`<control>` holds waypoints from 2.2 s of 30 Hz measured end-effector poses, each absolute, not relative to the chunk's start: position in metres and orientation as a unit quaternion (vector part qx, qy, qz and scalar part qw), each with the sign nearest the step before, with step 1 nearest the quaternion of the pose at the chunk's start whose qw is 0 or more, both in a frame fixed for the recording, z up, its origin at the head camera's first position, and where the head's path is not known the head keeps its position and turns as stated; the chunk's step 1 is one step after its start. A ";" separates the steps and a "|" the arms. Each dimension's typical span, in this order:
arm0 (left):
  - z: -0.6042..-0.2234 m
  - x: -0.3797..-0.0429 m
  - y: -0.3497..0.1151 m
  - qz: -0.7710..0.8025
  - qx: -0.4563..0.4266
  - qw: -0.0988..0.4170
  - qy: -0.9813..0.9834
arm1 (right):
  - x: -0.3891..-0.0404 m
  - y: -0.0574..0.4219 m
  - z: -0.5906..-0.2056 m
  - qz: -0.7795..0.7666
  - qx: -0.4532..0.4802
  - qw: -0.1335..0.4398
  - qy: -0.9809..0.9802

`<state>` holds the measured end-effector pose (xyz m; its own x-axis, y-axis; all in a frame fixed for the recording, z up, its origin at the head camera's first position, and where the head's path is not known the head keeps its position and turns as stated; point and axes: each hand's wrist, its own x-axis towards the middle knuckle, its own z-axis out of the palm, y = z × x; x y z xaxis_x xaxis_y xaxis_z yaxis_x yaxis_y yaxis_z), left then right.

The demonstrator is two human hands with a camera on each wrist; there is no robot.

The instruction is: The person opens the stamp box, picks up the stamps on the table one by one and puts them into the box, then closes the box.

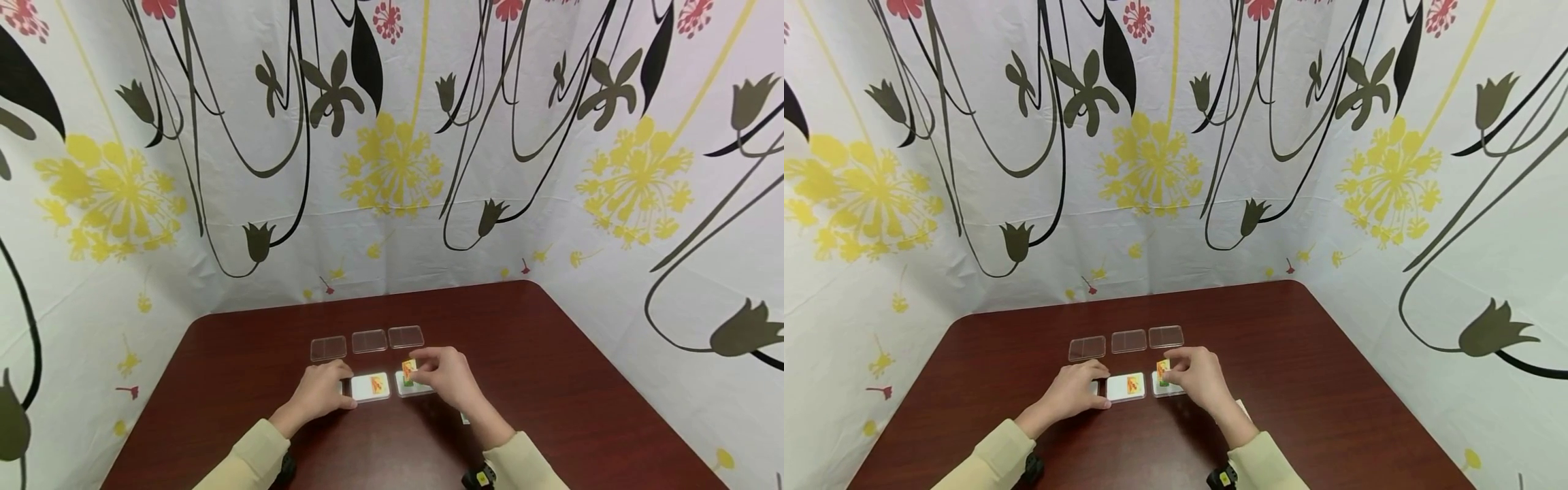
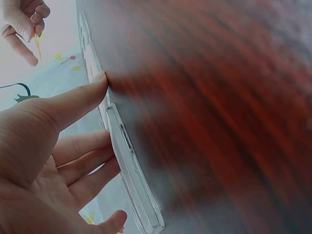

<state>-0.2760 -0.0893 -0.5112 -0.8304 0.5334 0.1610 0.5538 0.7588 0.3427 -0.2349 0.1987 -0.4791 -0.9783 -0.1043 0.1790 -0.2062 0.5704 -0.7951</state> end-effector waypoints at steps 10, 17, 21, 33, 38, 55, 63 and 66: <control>-0.513 -0.277 -0.088 -0.177 -0.284 0.030 -0.942 | -0.247 0.167 -0.487 0.445 0.110 0.054 -0.887; -0.511 -0.278 -0.089 -0.168 -0.286 0.035 -0.943 | -0.256 0.145 -0.490 0.424 0.123 0.069 -0.895; -0.512 -0.278 -0.089 -0.166 -0.288 0.032 -0.943 | -0.258 0.133 -0.491 0.401 0.126 0.072 -0.904; -0.514 -0.278 -0.089 -0.162 -0.288 0.025 -0.944 | -0.264 0.108 -0.499 0.326 0.135 0.078 -0.932; -0.514 -0.279 -0.090 -0.160 -0.291 0.035 -0.943 | -0.266 0.102 -0.501 0.296 0.139 0.082 -0.942; -0.515 -0.276 -0.089 -0.156 -0.292 0.039 -0.943 | -0.265 0.107 -0.501 0.234 0.130 0.093 -0.959; -0.513 -0.277 -0.090 -0.156 -0.292 0.042 -0.943 | -0.266 0.106 -0.496 0.213 0.157 0.071 -0.962; -0.512 -0.277 -0.091 -0.160 -0.296 0.043 -0.941 | -0.268 0.104 -0.498 0.207 0.162 0.064 -0.963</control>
<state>-0.2774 -0.0906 -0.5124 -0.8209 0.5436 0.1750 0.5709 0.7732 0.2760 -0.2681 0.1041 -0.4976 -0.9393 -0.2853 0.1906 -0.3385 0.8616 -0.3782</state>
